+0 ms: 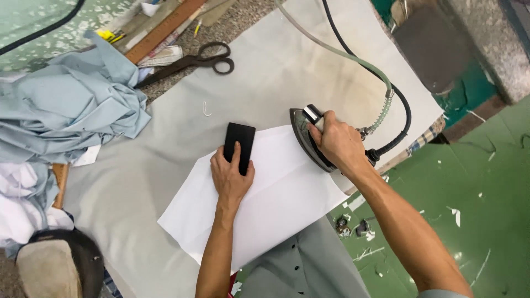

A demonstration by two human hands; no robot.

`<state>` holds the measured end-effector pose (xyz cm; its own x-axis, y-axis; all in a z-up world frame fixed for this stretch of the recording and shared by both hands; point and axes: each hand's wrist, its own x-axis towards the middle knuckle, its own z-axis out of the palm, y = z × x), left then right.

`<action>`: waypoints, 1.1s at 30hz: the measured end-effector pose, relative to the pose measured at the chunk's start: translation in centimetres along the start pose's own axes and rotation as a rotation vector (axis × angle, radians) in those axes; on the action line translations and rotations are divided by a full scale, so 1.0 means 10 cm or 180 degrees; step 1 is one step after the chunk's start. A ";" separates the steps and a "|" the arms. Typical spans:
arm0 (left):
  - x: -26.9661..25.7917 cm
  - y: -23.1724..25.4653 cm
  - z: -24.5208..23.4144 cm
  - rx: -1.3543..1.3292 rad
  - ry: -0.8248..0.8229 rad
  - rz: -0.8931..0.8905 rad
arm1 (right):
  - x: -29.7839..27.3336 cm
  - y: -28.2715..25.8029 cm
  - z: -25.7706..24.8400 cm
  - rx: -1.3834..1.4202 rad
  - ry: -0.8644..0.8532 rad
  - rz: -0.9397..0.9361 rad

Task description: The person irons a white fabric piece on a work table using a steam iron and a black pressing block. After ironing, the person uses scissors to trim the edges of the fabric.

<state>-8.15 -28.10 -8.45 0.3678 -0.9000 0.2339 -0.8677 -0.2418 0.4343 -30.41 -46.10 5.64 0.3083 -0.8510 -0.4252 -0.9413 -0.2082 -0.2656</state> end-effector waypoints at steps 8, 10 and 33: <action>-0.07 1.51 0.49 -0.0154 -0.0187 -0.0312 | 0.40 0.59 -0.45 0.0027 -0.0175 -0.0420; 0.03 1.87 0.68 -0.0136 -0.0192 -0.0575 | 0.64 0.86 -0.55 0.0107 -0.0225 -0.0531; -1.53 1.68 0.48 0.0912 -0.0139 -0.1585 | 0.92 1.58 -0.89 -0.0997 -0.0520 -0.0873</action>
<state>-29.94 -20.09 -8.90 0.7464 -0.6651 0.0226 -0.6516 -0.7234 0.2285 -43.67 -61.48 5.27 0.5464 -0.6618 -0.5134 -0.8102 -0.5731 -0.1235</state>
